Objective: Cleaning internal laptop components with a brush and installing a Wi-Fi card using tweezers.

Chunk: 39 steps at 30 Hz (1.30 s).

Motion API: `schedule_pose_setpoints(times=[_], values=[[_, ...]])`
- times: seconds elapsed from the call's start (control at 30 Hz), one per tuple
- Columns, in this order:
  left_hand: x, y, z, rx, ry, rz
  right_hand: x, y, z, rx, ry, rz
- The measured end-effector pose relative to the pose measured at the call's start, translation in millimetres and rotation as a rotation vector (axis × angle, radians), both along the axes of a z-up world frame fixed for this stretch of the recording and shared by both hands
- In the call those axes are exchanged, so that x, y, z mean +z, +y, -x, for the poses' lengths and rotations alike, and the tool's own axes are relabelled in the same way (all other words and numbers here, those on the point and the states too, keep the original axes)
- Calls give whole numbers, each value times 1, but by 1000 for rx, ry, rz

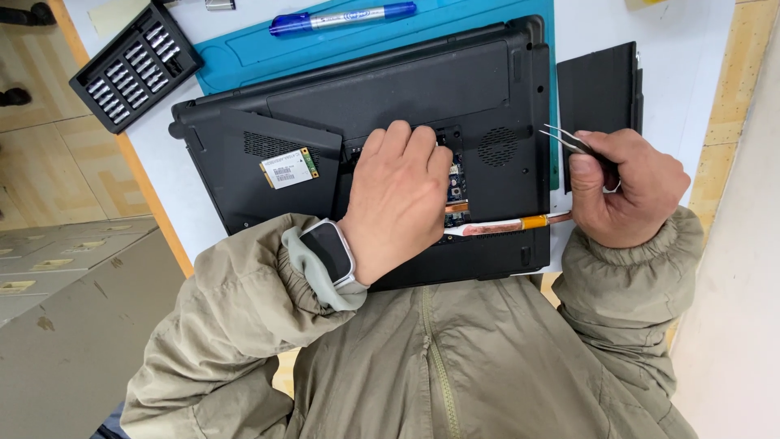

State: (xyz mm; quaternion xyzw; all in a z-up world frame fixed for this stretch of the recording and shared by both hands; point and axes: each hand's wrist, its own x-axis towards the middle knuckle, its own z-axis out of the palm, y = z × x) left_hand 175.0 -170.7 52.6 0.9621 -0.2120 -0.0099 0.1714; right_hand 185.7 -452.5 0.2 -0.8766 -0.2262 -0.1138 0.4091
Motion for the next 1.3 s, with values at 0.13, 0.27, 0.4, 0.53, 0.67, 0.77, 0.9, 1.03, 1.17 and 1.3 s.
schedule_pose_setpoints(times=[0.13,0.27,0.4,0.53,0.67,0.77,0.9,1.03,1.17,1.3], values=[[0,-4,-2,-3,30,-40,1,0,0,8,-6,-7],[1,-5,-1,17,-9,-23,4,1,-1,19,-4,-3],[2,-4,-2,12,-9,-33,2,0,-1,36,-8,1],[-2,3,-4,-20,-54,17,5,2,-1,36,9,-8],[-4,10,-9,-125,-2,-45,3,0,0,24,1,12],[-7,8,-11,-154,1,-98,2,-1,1,22,4,15],[-10,2,-7,-162,-121,-168,2,0,0,21,3,3],[-15,-9,-4,-163,-112,-204,5,1,0,31,21,0],[-12,-15,-5,-195,-102,-284,4,1,-1,23,15,-10],[-7,-16,-6,-233,-34,-331,4,0,1,13,8,-2]])
